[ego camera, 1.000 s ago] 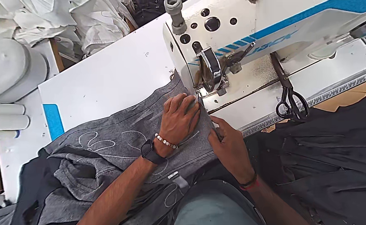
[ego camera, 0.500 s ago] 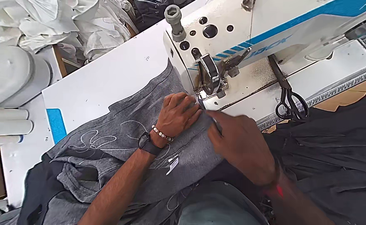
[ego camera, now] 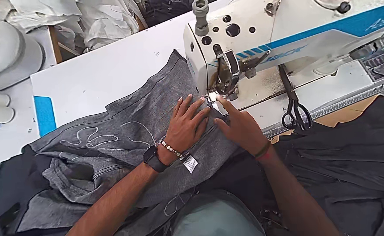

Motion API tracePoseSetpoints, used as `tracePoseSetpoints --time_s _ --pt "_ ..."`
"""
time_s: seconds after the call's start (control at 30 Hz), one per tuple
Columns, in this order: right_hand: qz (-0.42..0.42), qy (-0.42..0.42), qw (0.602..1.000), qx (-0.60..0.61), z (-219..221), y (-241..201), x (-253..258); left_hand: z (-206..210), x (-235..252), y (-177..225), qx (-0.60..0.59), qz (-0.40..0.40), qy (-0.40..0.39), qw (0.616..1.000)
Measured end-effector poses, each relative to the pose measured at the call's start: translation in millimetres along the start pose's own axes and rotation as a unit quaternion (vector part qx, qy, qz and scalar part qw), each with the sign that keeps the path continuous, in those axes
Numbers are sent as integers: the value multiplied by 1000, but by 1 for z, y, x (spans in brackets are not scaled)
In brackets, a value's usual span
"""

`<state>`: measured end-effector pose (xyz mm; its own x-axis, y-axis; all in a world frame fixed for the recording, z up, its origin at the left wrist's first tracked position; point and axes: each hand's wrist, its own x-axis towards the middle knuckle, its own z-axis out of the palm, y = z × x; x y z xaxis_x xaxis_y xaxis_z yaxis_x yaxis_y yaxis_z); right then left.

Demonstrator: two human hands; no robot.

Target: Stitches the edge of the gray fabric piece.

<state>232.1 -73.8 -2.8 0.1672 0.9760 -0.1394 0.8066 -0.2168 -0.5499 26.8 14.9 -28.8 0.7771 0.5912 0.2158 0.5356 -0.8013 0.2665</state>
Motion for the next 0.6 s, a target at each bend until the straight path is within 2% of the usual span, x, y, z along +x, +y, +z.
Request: tracePoseSetpoints --time_s 0.1,0.2,0.3,0.4,0.47,0.53,0.57,0.6 --pt "7 -20 999 -34 -10 -4 14 -1 -3 -5 -8 0 3 1000" --pt "2 1 1000 -22 -22 8 -17 -4 -6 -6 -10 20 -6 1000" --pt "-118 -26 993 0 -23 18 -78 1 -8 1 -10 40 0 999" --pt "-228 -94 966 -81 25 2 -130 -2 -6 3 -29 40 7 999" --pt "-225 -180 951 -111 60 -3 -139 -5 1 2 -36 29 26 999" --pt "-179 -380 906 -48 62 -7 -122 -9 8 -1 -10 20 31 999" --pt "-177 -443 879 -3 56 -10 -111 -10 10 -4 4 22 27 999" --pt "-197 -445 872 53 47 -12 -103 -10 12 -7 14 26 30 999"
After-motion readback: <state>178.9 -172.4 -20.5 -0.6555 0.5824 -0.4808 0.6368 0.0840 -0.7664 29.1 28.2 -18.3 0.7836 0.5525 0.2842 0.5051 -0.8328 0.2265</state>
